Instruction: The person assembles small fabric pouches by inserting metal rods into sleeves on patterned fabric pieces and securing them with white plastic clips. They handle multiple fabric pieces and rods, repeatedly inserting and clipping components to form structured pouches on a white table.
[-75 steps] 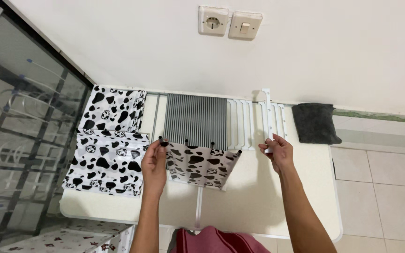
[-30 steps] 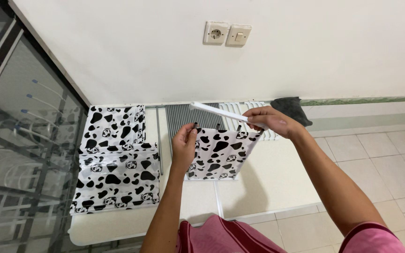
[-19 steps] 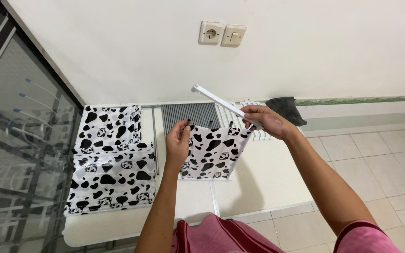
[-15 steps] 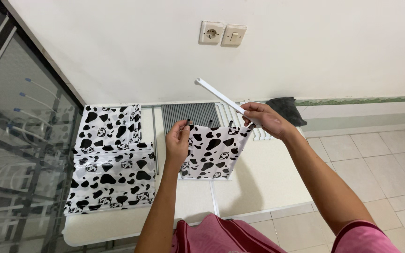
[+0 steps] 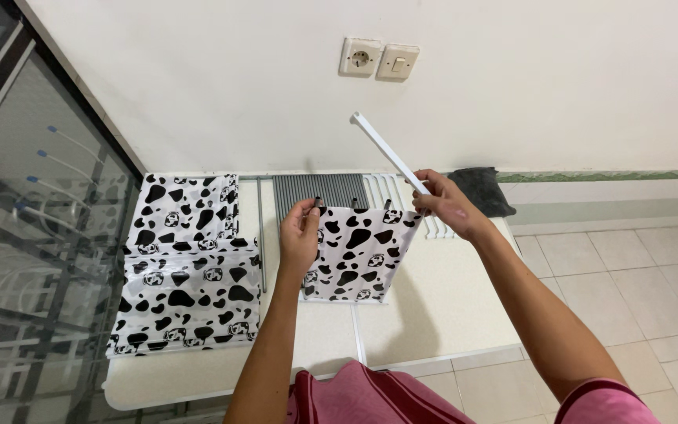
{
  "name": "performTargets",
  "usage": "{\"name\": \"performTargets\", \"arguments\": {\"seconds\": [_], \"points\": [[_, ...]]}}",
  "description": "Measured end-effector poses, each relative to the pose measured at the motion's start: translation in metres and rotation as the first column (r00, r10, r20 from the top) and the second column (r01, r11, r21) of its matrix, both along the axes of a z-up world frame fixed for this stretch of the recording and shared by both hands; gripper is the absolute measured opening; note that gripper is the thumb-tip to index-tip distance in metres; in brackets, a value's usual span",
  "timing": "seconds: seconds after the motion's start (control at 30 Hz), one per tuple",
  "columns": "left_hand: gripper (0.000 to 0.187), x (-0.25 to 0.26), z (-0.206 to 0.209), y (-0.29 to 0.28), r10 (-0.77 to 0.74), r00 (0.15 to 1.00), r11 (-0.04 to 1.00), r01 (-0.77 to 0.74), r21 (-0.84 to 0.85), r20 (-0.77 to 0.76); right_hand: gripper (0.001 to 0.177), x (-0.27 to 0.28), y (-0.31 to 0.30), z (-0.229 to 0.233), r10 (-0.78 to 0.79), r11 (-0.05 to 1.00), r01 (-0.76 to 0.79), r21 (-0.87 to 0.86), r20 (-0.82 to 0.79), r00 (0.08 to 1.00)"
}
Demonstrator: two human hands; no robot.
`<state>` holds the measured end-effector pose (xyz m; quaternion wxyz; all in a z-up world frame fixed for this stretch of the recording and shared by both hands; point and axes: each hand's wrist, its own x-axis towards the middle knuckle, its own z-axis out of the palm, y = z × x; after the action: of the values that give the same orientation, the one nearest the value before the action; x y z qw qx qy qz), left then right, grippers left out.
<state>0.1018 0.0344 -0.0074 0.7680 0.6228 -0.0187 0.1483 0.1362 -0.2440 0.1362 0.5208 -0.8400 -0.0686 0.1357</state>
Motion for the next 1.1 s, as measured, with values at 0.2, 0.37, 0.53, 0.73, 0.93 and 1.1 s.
{"name": "performTargets", "arguments": {"seconds": [0.2,0.37,0.53,0.73,0.93,1.1], "points": [[0.023,0.004,0.002,-0.001,0.01,1.0,1.0,-0.009,-0.006,0.012,0.056,-0.013,-0.009,-0.001,-0.005,0.997,0.005,-0.08,0.004,1.0],[0.023,0.002,0.007,-0.005,0.044,0.999,0.997,-0.042,0.06,-0.018,0.056,-0.019,-0.009,-0.002,0.025,1.0,-0.024,-0.014,0.1,0.995],[0.036,0.008,0.016,-0.023,0.109,0.994,0.99,-0.111,0.083,0.028,0.045,-0.025,-0.016,-0.016,0.068,0.998,-0.065,-0.021,0.185,0.98],[0.05,0.011,0.043,-0.051,0.259,0.952,0.931,-0.292,0.219,0.166,0.037,-0.031,-0.026,-0.038,0.083,0.984,-0.117,0.134,0.238,0.968],[0.07,-0.026,0.069,-0.096,0.371,0.919,0.753,-0.383,0.535,0.134,0.036,-0.039,-0.031,-0.045,0.177,0.968,-0.221,0.121,0.297,0.938],[0.057,-0.064,0.072,-0.146,0.305,0.905,0.589,-0.424,0.688,0.296,0.036,-0.047,-0.035,-0.045,0.184,0.963,-0.211,0.17,0.161,0.97]]}}
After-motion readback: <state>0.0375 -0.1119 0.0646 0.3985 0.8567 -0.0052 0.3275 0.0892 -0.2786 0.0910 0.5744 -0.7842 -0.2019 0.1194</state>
